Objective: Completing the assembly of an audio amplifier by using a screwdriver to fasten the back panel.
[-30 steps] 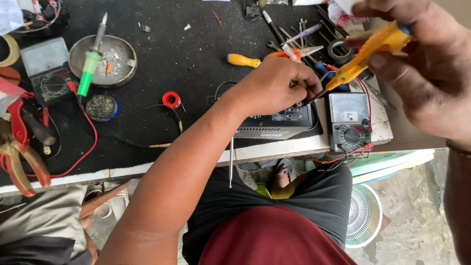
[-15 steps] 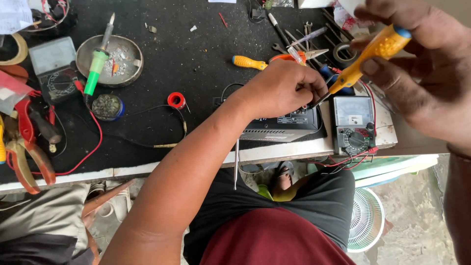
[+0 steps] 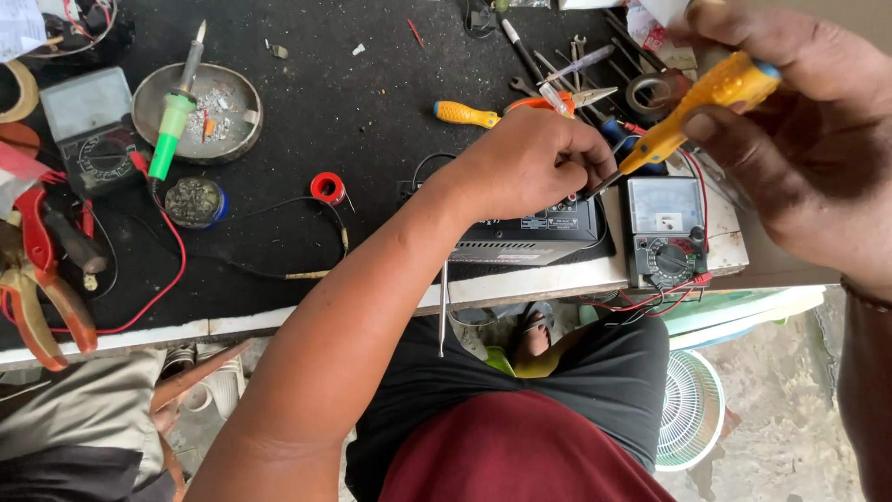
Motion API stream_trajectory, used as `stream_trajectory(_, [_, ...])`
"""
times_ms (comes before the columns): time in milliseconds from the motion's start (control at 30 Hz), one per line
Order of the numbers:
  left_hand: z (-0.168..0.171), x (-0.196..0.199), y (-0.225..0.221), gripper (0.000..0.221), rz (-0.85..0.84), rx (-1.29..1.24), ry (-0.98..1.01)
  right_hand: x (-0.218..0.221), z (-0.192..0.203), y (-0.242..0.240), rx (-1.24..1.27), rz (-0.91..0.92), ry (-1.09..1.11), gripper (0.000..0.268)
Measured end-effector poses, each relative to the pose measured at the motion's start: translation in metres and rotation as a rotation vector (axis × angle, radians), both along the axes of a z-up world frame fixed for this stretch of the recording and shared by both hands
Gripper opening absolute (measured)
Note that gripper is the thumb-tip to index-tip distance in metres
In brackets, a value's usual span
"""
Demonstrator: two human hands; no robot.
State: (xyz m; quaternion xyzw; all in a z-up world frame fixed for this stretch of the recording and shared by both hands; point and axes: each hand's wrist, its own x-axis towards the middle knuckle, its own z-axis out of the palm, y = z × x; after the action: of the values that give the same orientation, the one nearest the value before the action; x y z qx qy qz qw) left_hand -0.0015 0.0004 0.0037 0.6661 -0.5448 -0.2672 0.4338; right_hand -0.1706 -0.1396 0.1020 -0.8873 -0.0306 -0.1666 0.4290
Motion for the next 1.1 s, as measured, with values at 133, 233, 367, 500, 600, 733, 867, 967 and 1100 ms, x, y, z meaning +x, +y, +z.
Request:
stream_trajectory(133, [-0.001,-0.001,0.002,0.036,0.01,0.005,-0.01,-0.002,-0.008,0.0,-0.019,0.017,-0.019,0.046])
stream_trajectory(233, [-0.001,-0.001,-0.001,0.036,0.014,0.022,0.0,-0.002,-0.009,0.0,-0.035,-0.031,-0.033,0.047])
stream_trajectory(367, [0.003,-0.002,0.002,0.037,0.021,0.05,0.029,0.002,0.008,0.011,-0.023,-0.048,0.046,0.046])
stream_trajectory(500, [-0.001,-0.002,0.002,0.034,0.016,0.011,-0.001,0.003,0.0,0.004,0.043,0.024,0.065,0.049])
stream_trajectory(600, [-0.001,-0.001,0.002,0.033,0.021,-0.009,-0.03,0.002,-0.006,0.001,0.048,0.036,0.04,0.053])
stream_trajectory(733, [0.0,-0.001,0.001,0.034,0.009,0.019,0.001,0.0,-0.007,-0.001,0.061,-0.028,0.025,0.053])
stream_trajectory(867, [-0.003,-0.001,-0.001,0.036,0.015,0.008,-0.011,-0.003,-0.011,-0.001,0.008,-0.03,-0.03,0.052])
stream_trajectory(967, [-0.002,-0.001,0.0,0.035,0.024,-0.028,-0.015,-0.005,-0.016,-0.001,0.062,-0.039,-0.076,0.051])
stream_trajectory(1100, [-0.003,-0.001,0.002,0.035,0.039,-0.019,-0.037,-0.006,-0.009,0.014,0.056,-0.08,-0.039,0.054])
